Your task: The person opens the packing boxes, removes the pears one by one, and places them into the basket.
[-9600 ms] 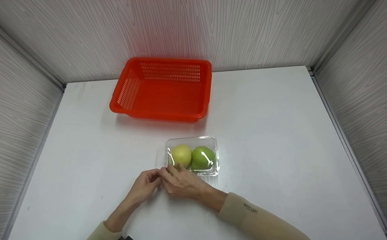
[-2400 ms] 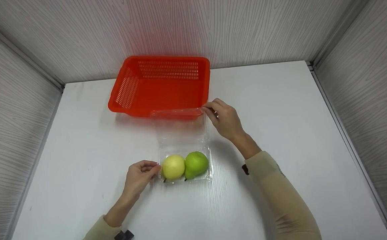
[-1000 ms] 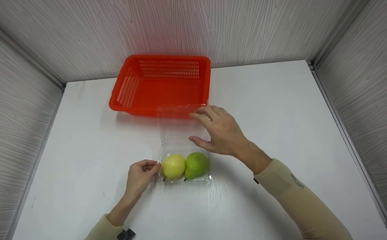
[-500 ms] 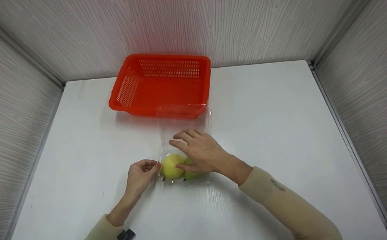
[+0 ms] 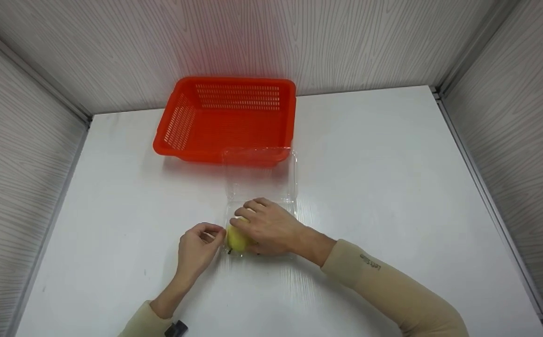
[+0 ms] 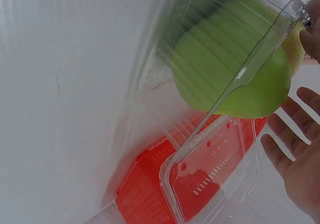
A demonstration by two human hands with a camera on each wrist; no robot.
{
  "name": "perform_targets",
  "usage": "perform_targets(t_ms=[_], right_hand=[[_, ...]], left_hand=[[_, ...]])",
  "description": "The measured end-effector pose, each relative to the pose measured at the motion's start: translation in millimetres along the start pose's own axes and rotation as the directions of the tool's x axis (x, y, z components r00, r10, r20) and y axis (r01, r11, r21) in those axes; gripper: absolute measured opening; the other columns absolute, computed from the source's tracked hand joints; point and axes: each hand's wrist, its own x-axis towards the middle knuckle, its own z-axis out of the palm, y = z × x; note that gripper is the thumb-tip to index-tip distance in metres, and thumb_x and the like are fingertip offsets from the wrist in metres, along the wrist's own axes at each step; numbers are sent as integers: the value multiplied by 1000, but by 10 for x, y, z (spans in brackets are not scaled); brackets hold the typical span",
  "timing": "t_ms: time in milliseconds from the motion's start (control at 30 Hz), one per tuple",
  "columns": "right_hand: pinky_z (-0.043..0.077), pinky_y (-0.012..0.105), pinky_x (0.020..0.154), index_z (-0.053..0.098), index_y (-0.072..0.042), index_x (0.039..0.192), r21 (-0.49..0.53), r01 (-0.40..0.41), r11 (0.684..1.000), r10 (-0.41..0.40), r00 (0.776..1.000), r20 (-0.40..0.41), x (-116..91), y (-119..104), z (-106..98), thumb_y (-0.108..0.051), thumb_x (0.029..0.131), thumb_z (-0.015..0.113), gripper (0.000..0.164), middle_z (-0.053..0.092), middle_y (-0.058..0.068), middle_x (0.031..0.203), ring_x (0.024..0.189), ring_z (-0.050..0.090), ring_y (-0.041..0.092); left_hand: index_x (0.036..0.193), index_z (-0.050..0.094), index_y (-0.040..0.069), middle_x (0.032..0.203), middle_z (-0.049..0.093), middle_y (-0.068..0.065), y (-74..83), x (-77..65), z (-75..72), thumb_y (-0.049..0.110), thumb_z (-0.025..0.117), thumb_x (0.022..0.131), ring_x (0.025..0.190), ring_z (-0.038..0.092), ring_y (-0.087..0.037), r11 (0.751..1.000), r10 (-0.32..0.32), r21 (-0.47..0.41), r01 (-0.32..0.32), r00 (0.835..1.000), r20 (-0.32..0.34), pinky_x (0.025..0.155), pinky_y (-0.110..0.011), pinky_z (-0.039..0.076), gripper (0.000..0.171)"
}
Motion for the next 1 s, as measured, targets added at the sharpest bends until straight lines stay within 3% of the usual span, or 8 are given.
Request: perform_targets(t_ms=[100, 267, 400, 533, 667, 1000], right_hand=[[51, 44, 115, 58, -22, 143, -28, 25, 999, -25, 1000, 19, 24, -21, 32, -56, 88, 77, 67, 67, 0, 141, 131, 62, 24], [52, 44, 113, 57, -22, 142, -50, 68, 996, -67, 998, 23, 51, -44, 93, -51, 90, 77, 63, 67, 0, 138, 130, 63, 24], [53, 43, 112, 56, -22, 141, -52, 83, 995, -82, 996, 19, 62, -52, 127, -48, 89, 78, 62, 66, 0, 136, 128, 64, 24], [54, 42, 110, 54, -22, 141, -78, 96, 992, -93, 995, 34, 83, -53, 140, -49, 88, 79, 64, 65, -1, 136, 127, 63, 23], [54, 40, 110, 52, -21, 143, -82, 101, 991, -96, 993, 67, 116, -48, 150, -49, 88, 80, 67, 64, 1, 139, 127, 63, 23], [58, 36, 104, 54, -18, 136, -91, 112, 990, -106, 992, 71, 171, -70, 179, -45, 89, 79, 60, 66, 1, 127, 115, 66, 23]], left_hand=[[92, 79, 12, 84, 72, 0, 13, -20, 4, 20, 80, 89, 76, 62, -12, 983, 98, 162, -92, 995, -29, 72, -28, 51, 8], [92, 79, 13, 87, 72, -3, 26, -54, 10, 25, 81, 89, 83, 63, -22, 887, 260, 406, -221, 965, -44, 77, -37, 49, 13], [91, 78, 14, 86, 71, -3, 26, -78, 18, 28, 81, 89, 84, 61, -24, 819, 334, 509, -267, 942, -44, 79, -38, 48, 14], [90, 77, 13, 84, 69, -4, 31, -100, 14, 27, 81, 89, 84, 59, -23, 777, 386, 553, -300, 922, -42, 79, -38, 46, 14], [90, 76, 13, 84, 69, -5, 40, -112, 3, 25, 80, 89, 84, 58, -23, 760, 412, 567, -318, 910, -42, 78, -37, 45, 14], [92, 76, 13, 86, 70, -5, 36, -117, 7, 30, 80, 90, 87, 60, -24, 734, 430, 598, -323, 902, -41, 79, -38, 46, 17]])
